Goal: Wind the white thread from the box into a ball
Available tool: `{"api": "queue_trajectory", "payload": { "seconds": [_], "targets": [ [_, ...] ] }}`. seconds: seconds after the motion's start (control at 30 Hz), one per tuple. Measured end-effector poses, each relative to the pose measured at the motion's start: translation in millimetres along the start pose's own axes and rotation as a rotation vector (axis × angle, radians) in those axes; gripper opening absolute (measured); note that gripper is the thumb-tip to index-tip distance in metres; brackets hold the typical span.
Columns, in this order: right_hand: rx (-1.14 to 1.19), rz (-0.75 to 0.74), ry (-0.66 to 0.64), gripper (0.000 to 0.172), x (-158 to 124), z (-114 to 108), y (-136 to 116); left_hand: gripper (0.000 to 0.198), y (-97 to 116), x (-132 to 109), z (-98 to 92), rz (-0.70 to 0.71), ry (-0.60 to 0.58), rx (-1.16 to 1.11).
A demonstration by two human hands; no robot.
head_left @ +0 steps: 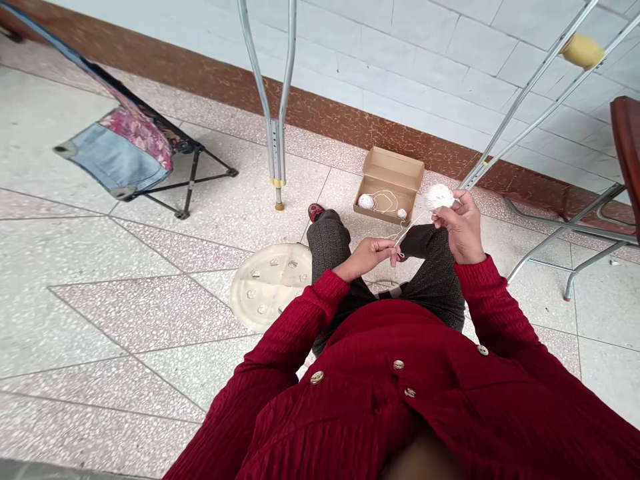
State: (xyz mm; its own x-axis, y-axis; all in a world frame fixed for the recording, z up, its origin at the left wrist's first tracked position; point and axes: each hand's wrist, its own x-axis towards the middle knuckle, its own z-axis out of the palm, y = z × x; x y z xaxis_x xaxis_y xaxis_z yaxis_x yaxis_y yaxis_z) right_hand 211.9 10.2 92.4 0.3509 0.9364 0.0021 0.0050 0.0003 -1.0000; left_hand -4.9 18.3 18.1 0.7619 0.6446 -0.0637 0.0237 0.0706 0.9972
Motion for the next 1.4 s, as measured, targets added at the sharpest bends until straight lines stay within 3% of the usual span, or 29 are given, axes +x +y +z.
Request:
{"api": "queue_trajectory", "payload": {
  "seconds": [0.17,0.23,0.3,0.37,0.43,0.53,0.63,0.8,0.93,1.0,1.1,1.17,1.3,1.4],
  "targets": [
    [-0.543,-0.123,0.038,0.037,5,-13,39,0.029,8,-11,5.2,-0.065,-0.1,0.088],
    [-0.75,-0.094,-0.037,0.035,-2,-15,57,0.03,12,-16,2.1,-0.1,-0.155,0.139],
    [-0.82,-0.035,-0.21,0.034,-14,-14,71,0.033,16,-19,-5.6,-0.096,-0.154,0.2],
    [-0.695,0.088,-0.463,0.033,-29,-11,77,0.037,18,-19,-15.7,-0.043,-0.078,0.282],
    [-0.412,0.274,-0.692,0.035,-44,-7,74,0.039,18,-16,-23.9,0.017,0.003,0.361],
    [-0.015,0.457,-0.792,0.04,-59,-5,53,0.038,11,-12,-24.0,0.041,0.026,0.379],
    [0.198,0.459,-0.657,0.04,-62,-7,25,0.038,0,-9,-9.7,0.013,0.016,0.302],
    [0.29,0.262,-0.231,0.033,-34,-17,4,0.042,-10,-18,11.5,-0.032,-0.022,0.264],
    [-0.057,0.046,0.047,0.033,-3,-22,22,0.044,-3,-31,12.1,-0.038,-0.08,0.323],
    [-0.361,-0.05,0.068,0.038,3,-21,40,0.044,6,-34,8.8,0.006,-0.098,0.37],
    [-0.707,-0.067,-0.118,0.035,-8,-16,67,0.04,21,-34,-1.9,0.094,-0.026,0.495],
    [-0.719,0.017,-0.316,0.033,-22,-12,79,0.039,27,-30,-12.9,0.138,0.052,0.578],
    [-0.279,0.287,-0.693,0.035,-52,-8,70,0.038,23,-21,-30.2,0.188,0.156,0.688],
    [0.043,0.385,-0.747,0.036,-64,-10,45,0.038,12,-17,-22.1,0.16,0.098,0.601]
  ]
}}
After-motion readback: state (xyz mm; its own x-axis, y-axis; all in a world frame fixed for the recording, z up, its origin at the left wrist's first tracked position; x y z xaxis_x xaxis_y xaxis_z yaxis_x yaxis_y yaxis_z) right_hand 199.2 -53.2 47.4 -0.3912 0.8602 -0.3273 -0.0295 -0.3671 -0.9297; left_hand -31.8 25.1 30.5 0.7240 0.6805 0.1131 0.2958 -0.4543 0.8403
